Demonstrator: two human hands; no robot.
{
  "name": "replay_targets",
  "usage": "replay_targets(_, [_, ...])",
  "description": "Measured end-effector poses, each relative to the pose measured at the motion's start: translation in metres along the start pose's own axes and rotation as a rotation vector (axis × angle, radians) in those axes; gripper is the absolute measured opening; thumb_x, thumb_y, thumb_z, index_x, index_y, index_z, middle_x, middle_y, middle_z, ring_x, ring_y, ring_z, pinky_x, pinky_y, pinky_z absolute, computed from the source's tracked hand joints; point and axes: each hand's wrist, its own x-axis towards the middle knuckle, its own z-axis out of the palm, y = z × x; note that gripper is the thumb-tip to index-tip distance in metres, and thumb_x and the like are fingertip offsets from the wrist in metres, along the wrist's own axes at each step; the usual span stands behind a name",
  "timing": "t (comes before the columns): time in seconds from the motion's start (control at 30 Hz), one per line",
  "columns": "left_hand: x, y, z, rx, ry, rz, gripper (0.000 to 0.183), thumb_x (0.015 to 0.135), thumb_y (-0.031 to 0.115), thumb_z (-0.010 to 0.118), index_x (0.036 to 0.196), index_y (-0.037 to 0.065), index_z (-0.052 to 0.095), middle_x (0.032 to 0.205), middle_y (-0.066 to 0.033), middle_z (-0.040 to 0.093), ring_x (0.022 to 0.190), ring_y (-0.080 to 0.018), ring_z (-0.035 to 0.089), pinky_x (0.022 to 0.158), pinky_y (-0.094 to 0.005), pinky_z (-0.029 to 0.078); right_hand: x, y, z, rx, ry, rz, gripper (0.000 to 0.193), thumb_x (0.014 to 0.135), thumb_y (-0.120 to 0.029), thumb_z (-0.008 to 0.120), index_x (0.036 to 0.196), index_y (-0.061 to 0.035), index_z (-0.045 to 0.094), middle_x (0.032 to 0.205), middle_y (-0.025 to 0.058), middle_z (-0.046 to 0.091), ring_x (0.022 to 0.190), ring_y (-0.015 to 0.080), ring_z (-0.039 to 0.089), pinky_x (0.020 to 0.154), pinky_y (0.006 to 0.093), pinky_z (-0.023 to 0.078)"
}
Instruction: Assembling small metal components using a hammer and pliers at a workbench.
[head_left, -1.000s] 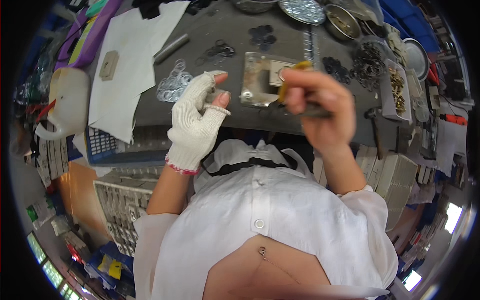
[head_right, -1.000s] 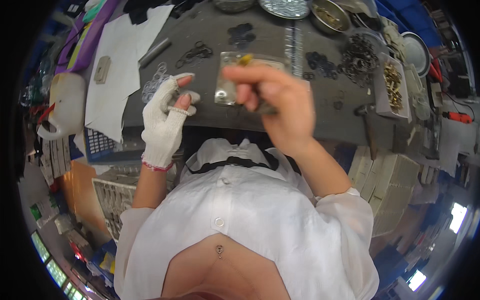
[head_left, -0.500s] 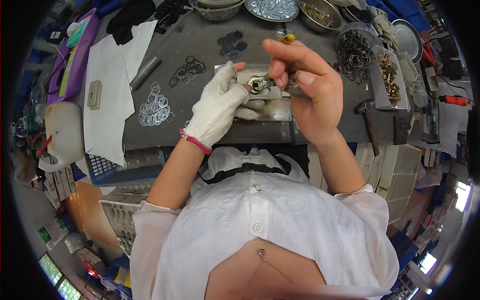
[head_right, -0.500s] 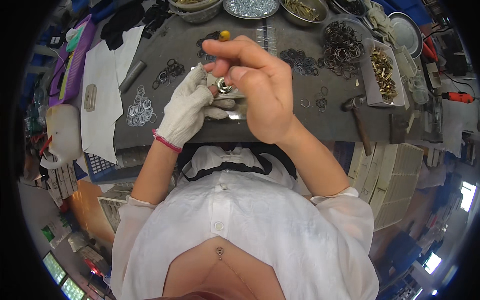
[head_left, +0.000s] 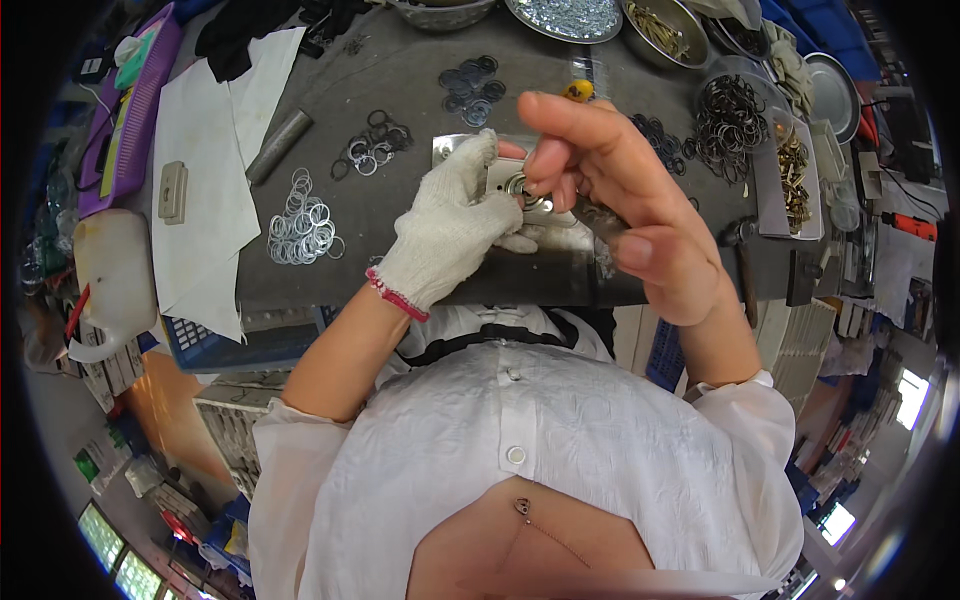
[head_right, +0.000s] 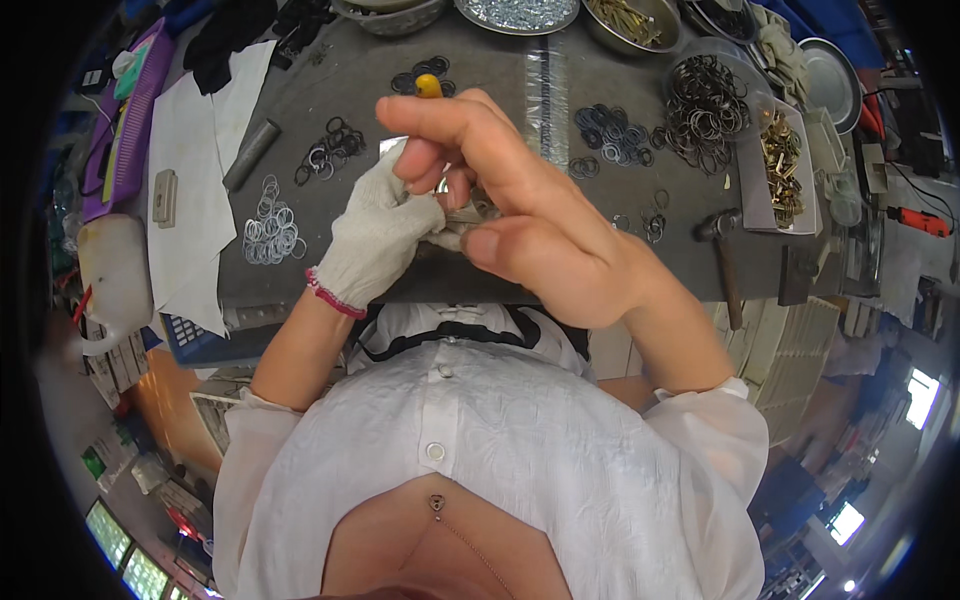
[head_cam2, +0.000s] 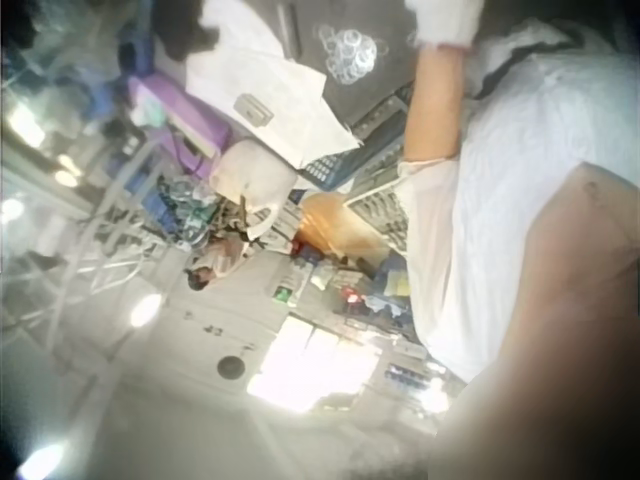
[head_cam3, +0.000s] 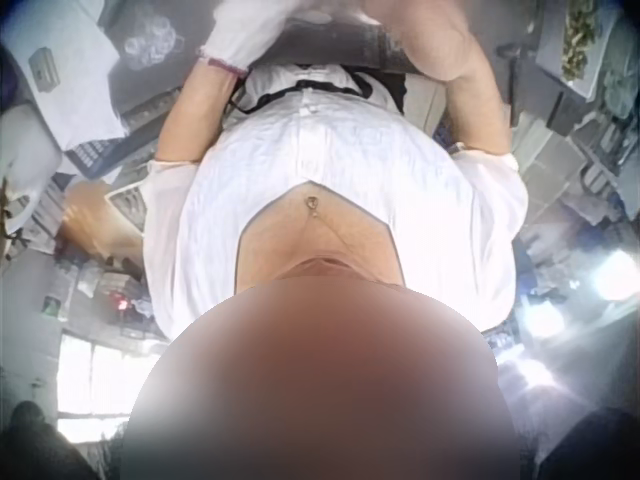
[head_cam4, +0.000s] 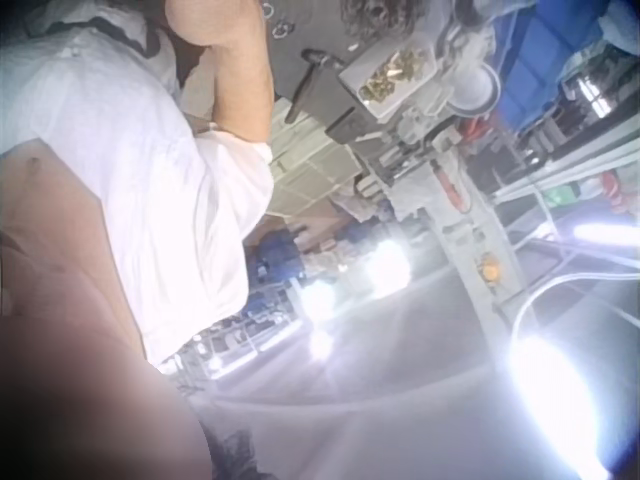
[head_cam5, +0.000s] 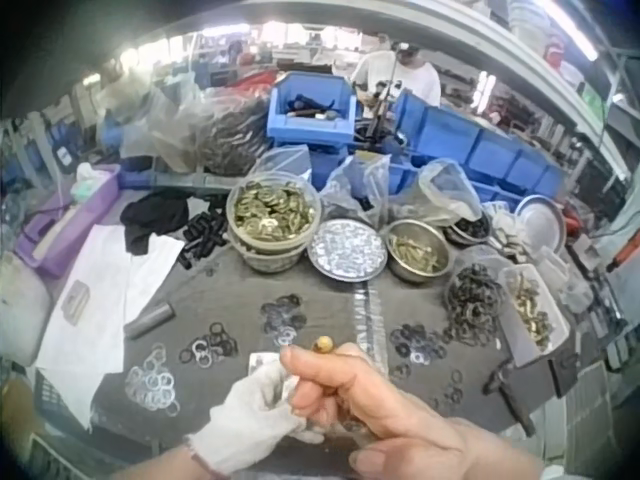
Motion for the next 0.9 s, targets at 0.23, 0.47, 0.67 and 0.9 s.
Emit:
replay_targets(0.23, [0.002, -0.006, -0.001, -0.16, -0.033, -0.036, 0.049, 0.078, -0.003, 0.043, 0.127, -0.003, 0.04, 0.106, -0.0099, 0.055, 0.088, -0.0191, 0.064, 0.07, -0.0325, 0.059, -0.003, 0.005, 0.004, 0.032, 0.157, -0.04, 0.064, 0.08, -0.03, 0.04, 0.13, 0.0095, 0.046, 0.105, 0.0085, 0.046, 0.089, 0.0142, 0.043, 0.078, 0.0252, 0.038])
replay_targets(0.47, [0.004, -0.015, -0.002, -0.181, -0.095, -0.041, 0.047, 0.085, 0.0, 0.045, 0.13, -0.004, 0.033, 0.118, -0.0149, 0.048, 0.103, -0.0221, 0.059, 0.08, -0.0389, 0.058, 0.005, 0.026, -0.005, -0.184, 0.307, -0.23, 0.058, 0.084, -0.03, 0.034, 0.121, 0.011, 0.054, 0.131, 0.0172, 0.041, 0.11, 0.0261, 0.05, 0.092, 0.0387, 0.042])
replay_targets(0.67, [0.016, -0.026, -0.012, 0.067, -0.061, 0.069, 0.045, 0.09, 0.003, 0.044, 0.132, -0.003, 0.031, 0.123, -0.0151, 0.046, 0.104, -0.0237, 0.058, 0.083, -0.0414, 0.057, 0.009, 0.024, 0.005, 0.38, 0.418, -0.222, 0.054, 0.085, -0.029, 0.039, 0.119, 0.01, 0.055, 0.117, 0.0134, 0.049, 0.099, 0.0221, 0.051, 0.082, 0.0355, 0.045])
replay_targets(0.9, [0.011, -0.016, -0.008, 0.168, -0.054, 0.034, 0.037, 0.091, 0.002, 0.039, 0.127, 0.0, 0.037, 0.121, -0.0147, 0.052, 0.103, -0.0217, 0.059, 0.083, -0.037, 0.057, 0.005, 0.002, 0.02, 0.159, 0.36, -0.473, 0.035, 0.086, -0.036, 0.04, 0.077, -0.0033, 0.044, 0.087, 0.0159, 0.048, 0.074, 0.0196, 0.044, 0.07, 0.0326, 0.039])
